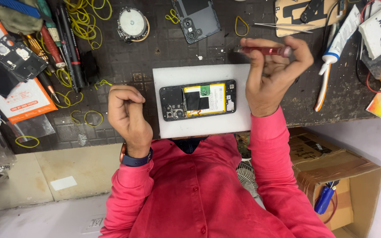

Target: The person uses a screwdriver to remove screws from a disassembled smartphone and a circular electronic component. They manipulate small parts and connectors on the workbench, handling the components one at a time.

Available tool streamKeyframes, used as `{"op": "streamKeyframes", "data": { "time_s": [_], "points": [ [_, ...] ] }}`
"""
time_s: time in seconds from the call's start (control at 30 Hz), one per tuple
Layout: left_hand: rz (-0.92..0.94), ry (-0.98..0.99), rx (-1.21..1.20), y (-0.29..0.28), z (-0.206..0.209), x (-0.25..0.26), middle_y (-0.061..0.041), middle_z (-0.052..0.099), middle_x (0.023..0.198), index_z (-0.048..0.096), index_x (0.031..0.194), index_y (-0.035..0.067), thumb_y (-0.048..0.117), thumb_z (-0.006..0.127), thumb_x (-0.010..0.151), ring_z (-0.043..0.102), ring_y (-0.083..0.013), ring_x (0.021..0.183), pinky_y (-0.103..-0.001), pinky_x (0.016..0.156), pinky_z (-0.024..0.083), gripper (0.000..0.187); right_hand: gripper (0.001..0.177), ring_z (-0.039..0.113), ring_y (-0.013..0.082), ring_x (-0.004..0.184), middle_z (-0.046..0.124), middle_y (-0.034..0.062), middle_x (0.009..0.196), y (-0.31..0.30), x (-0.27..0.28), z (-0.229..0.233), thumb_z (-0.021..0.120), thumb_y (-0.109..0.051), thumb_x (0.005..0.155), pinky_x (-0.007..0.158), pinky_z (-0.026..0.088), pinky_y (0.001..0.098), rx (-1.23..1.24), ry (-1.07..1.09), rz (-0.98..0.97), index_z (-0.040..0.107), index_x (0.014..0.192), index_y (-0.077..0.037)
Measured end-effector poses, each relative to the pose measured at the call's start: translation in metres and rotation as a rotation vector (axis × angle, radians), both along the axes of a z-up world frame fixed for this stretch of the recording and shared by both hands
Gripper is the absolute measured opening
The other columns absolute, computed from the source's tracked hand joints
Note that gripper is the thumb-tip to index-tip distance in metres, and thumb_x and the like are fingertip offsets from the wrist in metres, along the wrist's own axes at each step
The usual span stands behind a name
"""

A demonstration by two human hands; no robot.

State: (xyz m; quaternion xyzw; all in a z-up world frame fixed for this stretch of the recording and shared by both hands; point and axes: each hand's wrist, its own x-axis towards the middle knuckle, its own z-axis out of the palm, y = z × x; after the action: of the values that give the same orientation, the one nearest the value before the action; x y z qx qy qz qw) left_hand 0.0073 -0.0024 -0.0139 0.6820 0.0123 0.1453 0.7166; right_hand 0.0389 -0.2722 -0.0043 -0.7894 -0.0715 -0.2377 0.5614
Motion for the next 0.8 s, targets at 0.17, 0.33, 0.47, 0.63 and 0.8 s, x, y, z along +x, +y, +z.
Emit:
{"op": "streamKeyframes", "data": {
  "time_s": [0.17,0.33,0.47,0.63,0.8],
  "points": [
    [0.005,0.006,-0.004,-0.0010,0.0002,-0.0002,-0.007,0.054,0.102,0.053,0.100,0.001,-0.016,0.045,0.099,0.050,-0.0104,0.085,-0.022,0.079,0.043,0.019,0.041,0.075,0.0276,0.106,0.068,0.0226,0.115,-0.0022,0.0030,0.0052,0.051,0.003,0.120,0.097,0.066,0.0355,0.050,-0.047,-0.135,0.021,0.142,-0.014],
    [0.005,0.008,-0.009,-0.0007,-0.0007,-0.0007,-0.007,0.054,0.102,0.053,0.100,0.001,-0.016,0.045,0.099,0.050,-0.0108,0.085,-0.022,0.080,0.043,0.019,0.040,0.075,0.0266,0.104,0.069,0.0215,0.114,-0.0041,0.0014,0.0059,0.053,0.000,0.121,0.097,0.066,0.0349,0.087,-0.029,-0.168,0.021,0.141,-0.014],
    [0.006,0.009,-0.012,-0.0008,-0.0012,-0.0007,-0.007,0.054,0.102,0.053,0.100,0.001,-0.016,0.045,0.099,0.051,-0.0107,0.084,-0.022,0.080,0.044,0.019,0.040,0.075,0.0263,0.105,0.069,0.0216,0.114,-0.0044,0.0020,0.0050,0.052,0.002,0.121,0.097,0.066,0.0347,0.050,-0.028,-0.163,0.021,0.141,-0.013],
    [0.005,0.011,-0.016,-0.0007,-0.0007,-0.0010,-0.007,0.054,0.102,0.053,0.100,0.001,-0.016,0.045,0.100,0.051,-0.0107,0.084,-0.022,0.080,0.044,0.019,0.040,0.074,0.0265,0.106,0.068,0.0226,0.115,-0.0042,0.0023,0.0053,0.050,0.004,0.120,0.098,0.066,0.0340,-0.001,-0.026,-0.156,0.021,0.143,-0.012],
    [0.002,0.008,-0.023,-0.0005,-0.0007,-0.0005,-0.007,0.054,0.102,0.053,0.100,0.001,-0.016,0.045,0.100,0.051,-0.0106,0.085,-0.022,0.080,0.044,0.019,0.037,0.074,0.0268,0.111,0.069,0.0244,0.117,-0.0069,0.0024,0.0020,0.049,0.005,0.120,0.099,0.065,0.0327,-0.035,0.012,-0.148,0.022,0.140,-0.009]
  ]
}}
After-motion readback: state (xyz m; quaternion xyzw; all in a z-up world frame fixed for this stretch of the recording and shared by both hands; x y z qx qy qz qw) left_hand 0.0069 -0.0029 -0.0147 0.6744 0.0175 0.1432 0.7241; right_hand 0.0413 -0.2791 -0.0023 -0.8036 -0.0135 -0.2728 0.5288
